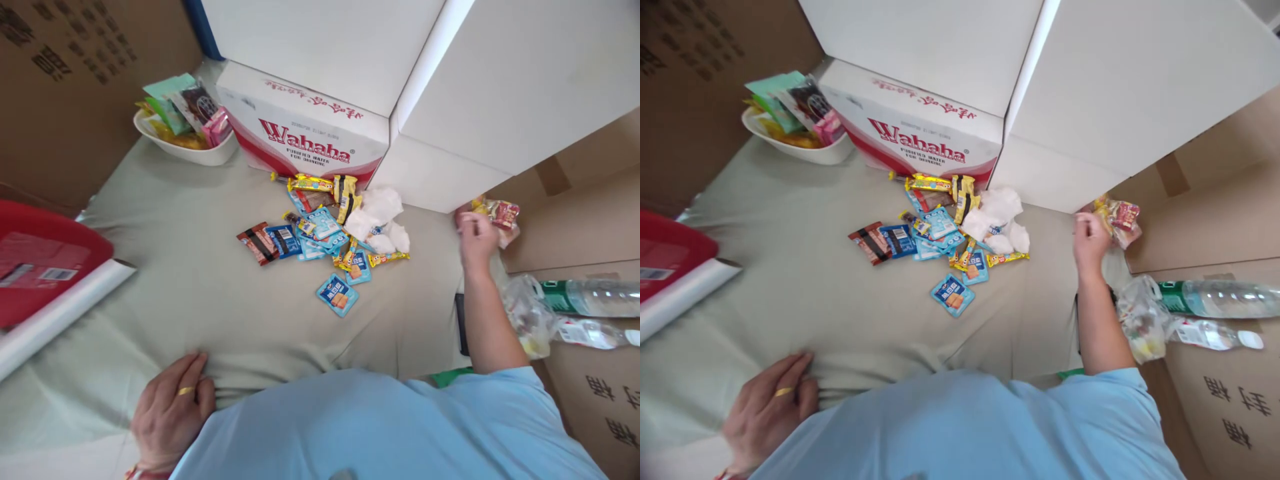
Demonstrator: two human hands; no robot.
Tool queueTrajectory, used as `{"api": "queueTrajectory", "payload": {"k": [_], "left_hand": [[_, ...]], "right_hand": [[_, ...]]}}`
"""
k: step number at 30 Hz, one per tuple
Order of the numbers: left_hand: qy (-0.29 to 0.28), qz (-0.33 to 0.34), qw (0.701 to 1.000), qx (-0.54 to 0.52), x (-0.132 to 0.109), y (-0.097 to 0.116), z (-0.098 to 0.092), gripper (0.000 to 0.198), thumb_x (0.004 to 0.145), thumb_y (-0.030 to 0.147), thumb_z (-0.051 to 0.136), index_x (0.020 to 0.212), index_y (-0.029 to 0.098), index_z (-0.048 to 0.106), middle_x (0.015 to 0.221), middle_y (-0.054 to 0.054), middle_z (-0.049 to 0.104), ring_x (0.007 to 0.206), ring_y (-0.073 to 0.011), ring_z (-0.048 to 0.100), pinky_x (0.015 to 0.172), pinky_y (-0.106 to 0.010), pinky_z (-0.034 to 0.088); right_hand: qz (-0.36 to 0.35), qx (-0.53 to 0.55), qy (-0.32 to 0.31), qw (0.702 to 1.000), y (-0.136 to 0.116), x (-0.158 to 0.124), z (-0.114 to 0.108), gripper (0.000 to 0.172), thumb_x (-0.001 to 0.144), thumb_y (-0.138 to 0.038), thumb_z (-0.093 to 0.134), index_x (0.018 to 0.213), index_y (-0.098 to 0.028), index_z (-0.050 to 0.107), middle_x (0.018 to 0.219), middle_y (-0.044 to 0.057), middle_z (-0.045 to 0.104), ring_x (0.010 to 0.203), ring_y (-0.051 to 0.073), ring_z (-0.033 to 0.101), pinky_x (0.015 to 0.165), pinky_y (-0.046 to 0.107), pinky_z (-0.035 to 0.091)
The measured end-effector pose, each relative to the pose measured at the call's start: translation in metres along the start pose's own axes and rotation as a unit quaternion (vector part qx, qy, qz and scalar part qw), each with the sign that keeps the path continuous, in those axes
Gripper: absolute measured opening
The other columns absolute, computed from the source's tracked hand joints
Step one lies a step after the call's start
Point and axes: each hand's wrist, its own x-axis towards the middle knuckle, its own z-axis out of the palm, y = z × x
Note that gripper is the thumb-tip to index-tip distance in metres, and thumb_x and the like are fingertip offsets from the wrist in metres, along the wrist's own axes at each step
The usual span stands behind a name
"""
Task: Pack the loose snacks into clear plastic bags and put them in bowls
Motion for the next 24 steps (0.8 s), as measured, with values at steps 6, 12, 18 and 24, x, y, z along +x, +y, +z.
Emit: {"api": "queueTrajectory", "payload": {"k": [6,12,18,24], "left_hand": [[0.005,0.030,0.999,-0.010,-0.001,-0.005,0.004,0.049,0.081,0.024,0.065,0.126,0.041,0.070,0.119,0.003,0.078,0.103,-0.0300,0.075,0.097,-0.054,0.062],[-0.032,-0.054,0.994,-0.086,0.012,0.003,-0.008,0.022,0.089,0.034,0.062,0.104,0.024,0.074,0.115,-0.010,0.076,0.105,-0.0298,0.072,0.098,-0.047,0.058],[-0.123,-0.103,0.947,-0.278,0.053,0.050,-0.031,0.023,0.098,0.040,0.056,0.099,0.024,0.073,0.096,-0.004,0.075,0.090,-0.0204,0.072,0.084,-0.033,0.057],[-0.191,-0.016,0.879,-0.437,0.100,0.129,-0.022,0.022,0.099,0.029,0.056,0.099,0.022,0.077,0.089,-0.004,0.069,0.072,-0.0126,0.062,0.066,-0.025,0.047]], "right_hand": [[-0.144,0.026,-0.307,0.940,-0.059,-0.069,0.056,0.027,0.094,-0.038,0.064,0.112,-0.022,0.077,0.112,0.011,0.072,0.100,0.024,0.064,0.082,0.034,0.051],[0.029,0.122,-0.206,0.970,-0.087,-0.097,0.067,0.023,0.091,-0.041,0.067,0.091,-0.020,0.074,0.089,0.006,0.070,0.078,0.019,0.059,0.075,0.032,0.048],[0.356,0.560,-0.208,0.719,-0.137,-0.182,0.043,0.038,0.069,-0.041,0.092,0.090,-0.023,0.066,0.067,-0.006,0.053,0.054,0.008,0.042,0.050,0.021,0.038],[0.410,0.580,-0.299,0.638,-0.192,-0.255,0.042,0.035,0.070,-0.039,0.092,0.091,-0.023,0.069,0.076,-0.002,0.061,0.057,0.009,0.043,0.049,0.021,0.037]]}}
